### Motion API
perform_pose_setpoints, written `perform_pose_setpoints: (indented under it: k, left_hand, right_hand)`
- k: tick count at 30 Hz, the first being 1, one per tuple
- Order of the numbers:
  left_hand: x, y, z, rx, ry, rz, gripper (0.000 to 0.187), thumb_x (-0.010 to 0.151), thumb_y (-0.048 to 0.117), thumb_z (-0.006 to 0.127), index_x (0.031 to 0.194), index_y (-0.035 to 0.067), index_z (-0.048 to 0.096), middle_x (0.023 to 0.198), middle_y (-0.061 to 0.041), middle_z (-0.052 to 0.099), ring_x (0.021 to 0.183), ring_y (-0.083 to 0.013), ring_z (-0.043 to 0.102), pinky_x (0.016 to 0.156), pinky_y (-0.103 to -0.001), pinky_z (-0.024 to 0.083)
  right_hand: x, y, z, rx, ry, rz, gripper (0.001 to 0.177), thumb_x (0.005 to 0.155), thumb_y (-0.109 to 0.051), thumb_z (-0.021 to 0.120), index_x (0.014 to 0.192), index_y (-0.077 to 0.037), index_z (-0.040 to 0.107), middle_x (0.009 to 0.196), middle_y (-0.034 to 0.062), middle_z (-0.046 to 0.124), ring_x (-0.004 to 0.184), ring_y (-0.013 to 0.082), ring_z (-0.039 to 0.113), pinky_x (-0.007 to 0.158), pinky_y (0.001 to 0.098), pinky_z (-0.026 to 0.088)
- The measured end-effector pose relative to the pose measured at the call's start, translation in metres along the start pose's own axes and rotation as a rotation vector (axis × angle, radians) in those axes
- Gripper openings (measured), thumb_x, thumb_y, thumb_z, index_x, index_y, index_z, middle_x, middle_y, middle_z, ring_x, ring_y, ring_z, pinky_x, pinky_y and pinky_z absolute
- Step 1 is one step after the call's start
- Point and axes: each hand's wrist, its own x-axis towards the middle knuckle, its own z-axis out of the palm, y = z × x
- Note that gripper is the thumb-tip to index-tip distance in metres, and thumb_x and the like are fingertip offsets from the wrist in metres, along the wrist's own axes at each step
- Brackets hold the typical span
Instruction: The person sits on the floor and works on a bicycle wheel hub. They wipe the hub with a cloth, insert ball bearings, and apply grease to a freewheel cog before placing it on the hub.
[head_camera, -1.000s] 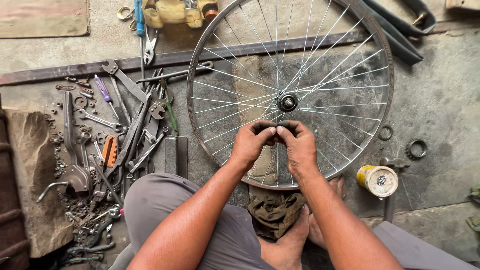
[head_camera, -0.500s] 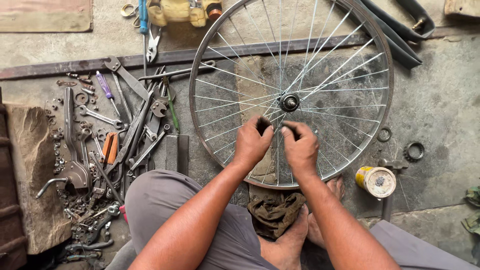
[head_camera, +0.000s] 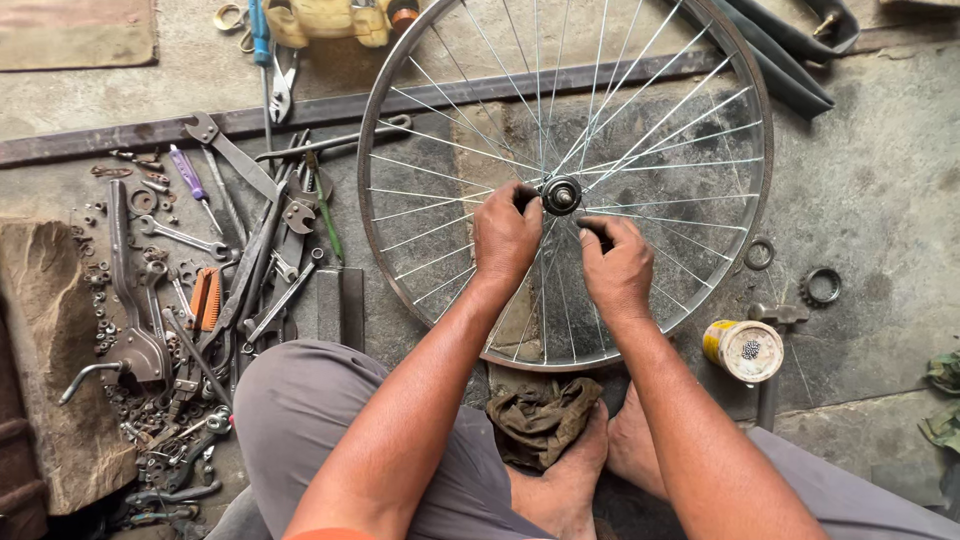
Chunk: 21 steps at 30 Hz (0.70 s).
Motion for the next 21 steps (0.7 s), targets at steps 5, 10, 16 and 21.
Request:
perform_pose_setpoints:
  k: [5, 10, 16, 21]
  left_hand:
    - [-0.001, -0.002, 0.001, 0.019, 0.001, 0.091, 0.012, 0.089, 0.014, 0.072, 0.093, 0.002, 0.071, 0.089, -0.014, 0.074, 0.082, -0.0282, 0.073, 0.076, -0.041, 0.057]
    - [-0.006, 0.001, 0.004, 0.111, -0.01, 0.096, 0.012, 0.09, 0.014, 0.072, 0.091, 0.002, 0.07, 0.089, -0.013, 0.072, 0.082, -0.0281, 0.072, 0.075, -0.042, 0.055]
    - [0.014, 0.002, 0.0, 0.063, -0.101, -0.06, 0.012, 0.086, 0.016, 0.077, 0.092, 0.006, 0.079, 0.083, -0.011, 0.078, 0.074, -0.022, 0.075, 0.068, -0.037, 0.057]
    - [0.017, -0.007, -0.008, -0.08, -0.202, -0.039, 0.01, 0.089, 0.012, 0.076, 0.097, 0.007, 0.08, 0.082, -0.007, 0.08, 0.073, -0.012, 0.078, 0.067, -0.027, 0.061]
  right_hand:
    - [0.001, 0.0, -0.001, 0.004, -0.007, -0.019, 0.013, 0.094, -0.015, 0.07, 0.105, -0.011, 0.077, 0.105, 0.0054, 0.073, 0.098, 0.0191, 0.071, 0.088, 0.0344, 0.057]
    - [0.001, 0.001, -0.001, 0.015, -0.008, -0.045, 0.014, 0.093, -0.014, 0.07, 0.105, -0.011, 0.077, 0.105, 0.0054, 0.073, 0.097, 0.0193, 0.071, 0.087, 0.0343, 0.057]
    - [0.003, 0.004, 0.0, 0.009, -0.015, -0.015, 0.013, 0.093, -0.016, 0.072, 0.103, -0.01, 0.077, 0.102, 0.0052, 0.072, 0.092, 0.0191, 0.072, 0.084, 0.0342, 0.057]
    - [0.007, 0.003, 0.0, -0.031, -0.052, 0.018, 0.013, 0.094, -0.018, 0.071, 0.103, -0.01, 0.077, 0.1, 0.0053, 0.071, 0.092, 0.0192, 0.071, 0.084, 0.0347, 0.056]
